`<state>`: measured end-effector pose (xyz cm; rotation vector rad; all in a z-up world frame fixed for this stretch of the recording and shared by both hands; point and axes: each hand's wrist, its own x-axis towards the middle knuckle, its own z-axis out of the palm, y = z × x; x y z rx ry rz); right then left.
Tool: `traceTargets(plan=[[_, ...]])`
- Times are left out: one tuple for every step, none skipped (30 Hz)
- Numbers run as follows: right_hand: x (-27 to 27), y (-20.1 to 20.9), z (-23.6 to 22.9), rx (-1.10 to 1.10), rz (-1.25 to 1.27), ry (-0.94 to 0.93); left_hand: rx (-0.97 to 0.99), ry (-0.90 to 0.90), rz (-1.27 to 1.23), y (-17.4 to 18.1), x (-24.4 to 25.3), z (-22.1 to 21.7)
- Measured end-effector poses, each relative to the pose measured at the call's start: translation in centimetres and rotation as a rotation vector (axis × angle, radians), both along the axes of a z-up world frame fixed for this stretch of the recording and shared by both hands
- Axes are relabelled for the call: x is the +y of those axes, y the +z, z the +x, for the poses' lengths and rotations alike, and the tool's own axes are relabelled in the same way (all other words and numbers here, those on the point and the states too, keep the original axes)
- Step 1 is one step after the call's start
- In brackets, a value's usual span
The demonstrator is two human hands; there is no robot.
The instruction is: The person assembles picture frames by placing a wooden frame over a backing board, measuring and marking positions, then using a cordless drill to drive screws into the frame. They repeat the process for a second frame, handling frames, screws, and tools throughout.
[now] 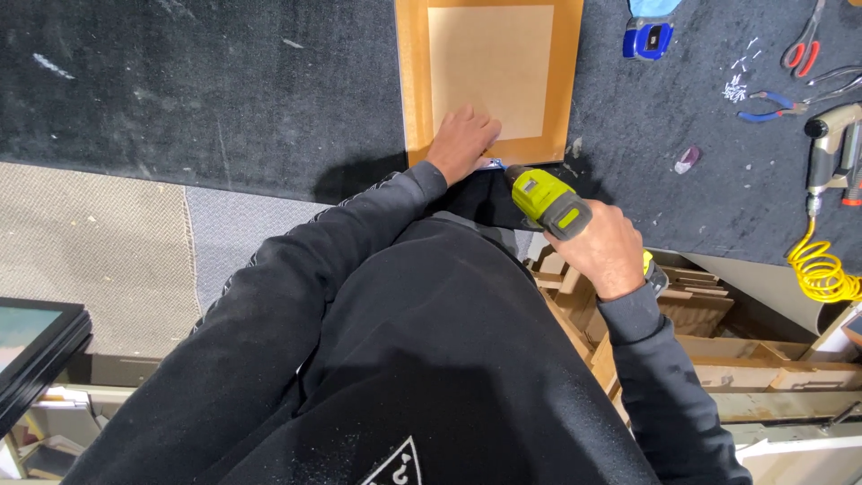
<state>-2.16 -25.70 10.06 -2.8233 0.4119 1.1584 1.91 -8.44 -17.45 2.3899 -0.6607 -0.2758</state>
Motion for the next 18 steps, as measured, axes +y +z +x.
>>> traceTargets(plan=[[-0.3, -0.3, -0.1, -0.003, 0.000, 0.000, -0.003, 0.000, 0.000, 0.0, 0.0, 0.0], [-0.5, -0.5, -0.3, -0.015, 0.018, -0.019, 0.008, -0.001, -0.004, 0.0, 0.0, 0.0], [-0.8, -0.8, -0.3, -0.028, 0.035, -0.037, 0.018, 0.000, -0.008, 0.1, 0.0, 0.1], [-0.6, -0.5, -0.4, -0.031, 0.034, -0.036, 0.015, 0.001, -0.008, 0.5, 0.1, 0.1], [-0.4, -0.3, -0.5, -0.013, 0.016, -0.008, 0.019, 0.004, 0.009, 0.9, 0.1, 0.2], [-0.2, -0.1, -0.7, 0.005, -0.002, 0.020, 0.022, 0.006, 0.026, 1.3, 0.2, 0.2], [0.2, 0.2, -0.7, 0.001, -0.003, 0.022, 0.019, 0.008, 0.026, 0.8, 0.1, 0.2], [0.5, 0.4, -0.8, -0.002, 0.006, 0.026, 0.011, 0.010, 0.032, 0.4, 0.0, 0.1], [0.9, 0.6, -0.9, -0.006, 0.016, 0.028, 0.003, 0.010, 0.039, -0.1, -0.1, 0.1], [0.8, 0.6, -0.9, -0.010, 0.016, 0.029, -0.001, 0.011, 0.039, 0.0, -0.1, 0.1], [0.7, 0.6, -0.9, -0.002, 0.017, 0.024, 0.010, 0.006, 0.051, 0.0, -0.1, 0.2], [0.7, 0.7, -0.9, 0.005, 0.017, 0.019, 0.020, 0.001, 0.062, 0.1, -0.1, 0.2], [0.6, 1.0, -1.0, -0.003, 0.018, 0.020, 0.012, 0.001, 0.062, -0.6, 0.0, 0.4], [0.5, 1.4, -1.1, -0.019, 0.027, -0.002, 0.079, -0.001, -0.005, -1.3, 0.0, 0.6], [0.3, 1.7, -0.9, -0.036, 0.038, -0.020, 0.145, 0.001, -0.071, -2.0, 0.0, 0.9], [0.5, 2.3, -0.9, -0.045, 0.040, -0.014, 0.136, 0.006, -0.070, -3.8, 0.1, 1.2], [0.7, 2.7, -1.0, -0.057, 0.046, -0.059, 0.345, 0.112, -0.187, -5.6, 0.3, 1.3], [0.9, 3.2, -1.1, -0.068, 0.053, -0.104, 0.553, 0.218, -0.306, -7.4, 0.5, 1.3]])
